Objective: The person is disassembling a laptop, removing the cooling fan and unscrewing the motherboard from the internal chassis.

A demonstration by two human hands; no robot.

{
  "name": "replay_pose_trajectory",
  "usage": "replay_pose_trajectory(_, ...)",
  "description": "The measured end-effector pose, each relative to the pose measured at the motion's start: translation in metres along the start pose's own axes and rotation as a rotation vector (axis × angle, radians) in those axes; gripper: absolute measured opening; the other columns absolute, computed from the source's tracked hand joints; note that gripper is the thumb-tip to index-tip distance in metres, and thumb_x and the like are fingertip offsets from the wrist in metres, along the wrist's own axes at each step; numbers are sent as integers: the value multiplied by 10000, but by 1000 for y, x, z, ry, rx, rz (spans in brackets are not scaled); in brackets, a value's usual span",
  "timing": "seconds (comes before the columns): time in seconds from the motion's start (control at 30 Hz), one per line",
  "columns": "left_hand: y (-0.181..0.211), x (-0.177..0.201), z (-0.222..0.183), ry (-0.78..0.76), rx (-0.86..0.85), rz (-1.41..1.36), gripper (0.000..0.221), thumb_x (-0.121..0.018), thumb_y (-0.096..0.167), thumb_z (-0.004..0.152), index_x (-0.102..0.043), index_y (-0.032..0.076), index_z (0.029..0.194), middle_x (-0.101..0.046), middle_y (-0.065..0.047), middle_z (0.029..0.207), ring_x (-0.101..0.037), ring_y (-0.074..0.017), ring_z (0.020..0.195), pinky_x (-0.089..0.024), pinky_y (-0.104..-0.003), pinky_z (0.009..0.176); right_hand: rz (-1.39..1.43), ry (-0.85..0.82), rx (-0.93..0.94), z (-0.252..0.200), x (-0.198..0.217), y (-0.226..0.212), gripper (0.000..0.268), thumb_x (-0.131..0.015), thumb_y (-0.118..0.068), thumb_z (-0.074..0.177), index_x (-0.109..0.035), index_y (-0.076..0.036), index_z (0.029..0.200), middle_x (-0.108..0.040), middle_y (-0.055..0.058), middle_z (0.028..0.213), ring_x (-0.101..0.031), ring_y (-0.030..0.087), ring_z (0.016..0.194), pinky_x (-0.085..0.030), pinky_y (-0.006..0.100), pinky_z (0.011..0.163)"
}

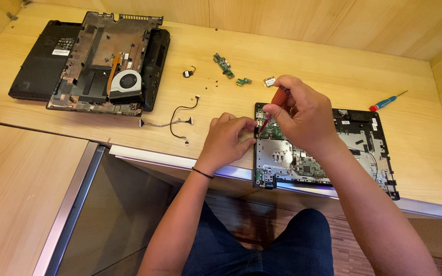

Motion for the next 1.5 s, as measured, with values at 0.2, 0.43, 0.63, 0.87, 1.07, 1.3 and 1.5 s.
replay_pose_trajectory(0.2, 1, 0, 0, -14, 8, 3, 287, -746, 205, 753, -654, 195, 1024, -702, 10, 908, -548, -202, 956, -341, -358, 874, -685, -210, 35, 13, -14, -33, 268, -645, -393, 936, -591, -136, 882, -609, 60, 617, -645, 257, 543, -491, 360, 505)
replay_pose_trajectory(0.43, 1, -1, 0, -33, 27, 14, 269, -730, 209, 761, -662, 188, 1020, -705, -5, 919, -544, -204, 969, -333, -358, 872, -960, -513, -239, 23, -26, -3, 371, -433, -449, 975, -573, -139, 827, -631, 121, 633, -693, 348, 642, -509, 445, 561)
replay_pose_trajectory(0.63, 3, 0, 1, -20, 10, 24, 258, -733, 209, 760, -669, 182, 1009, -705, -12, 912, -542, -209, 962, -335, -365, 865, -865, -650, -270, 28, -37, 9, 354, -413, -359, 969, -594, -56, 978, -665, 214, 733, -686, 444, 741, -515, 542, 615)
replay_pose_trajectory(0.87, 0, -1, -1, -12, 12, 1, 259, -737, 193, 751, -666, 184, 1000, -702, -13, 923, -533, -216, 964, -328, -376, 880, -776, -807, -36, 10, -65, -13, 151, -476, -172, 905, -554, -70, 983, -662, 160, 841, -681, 404, 791, -532, 488, 645)
replay_pose_trajectory(1.07, -12, -6, 1, 20, -17, -64, 371, -747, 220, 758, -622, 215, 1107, -681, 3, 1038, -530, -214, 1012, -327, -368, 889, -783, -924, 61, 13, -74, -34, 285, -640, 18, 663, -661, -44, 941, -650, 120, 1026, -677, 379, 887, -559, 462, 696)
replay_pose_trajectory(1.3, 3, -8, 19, 102, -219, -752, 59, -616, 148, 936, -669, 169, 918, -621, 30, 907, -479, -99, 957, -386, -264, 853, -730, -892, 108, 6, -79, -33, 245, -640, 8, 600, -648, -98, 820, -533, 45, 872, -609, 337, 879, -543, 421, 712)
replay_pose_trajectory(1.5, 15, 9, 26, 211, -217, -563, 137, -758, 162, 788, -624, 166, 760, -588, 15, 753, -525, -138, 837, -384, -253, 734, -977, -628, -111, 13, -45, -17, 337, -454, -456, 953, -531, -127, 949, -601, 89, 733, -673, 346, 668, -515, 463, 529)
Point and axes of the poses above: each hand's wrist, its own z-axis towards the middle knuckle, its own x-axis out of the back of the hand, y = z × x, the point moved 10 cm from there along z, towards the middle knuckle
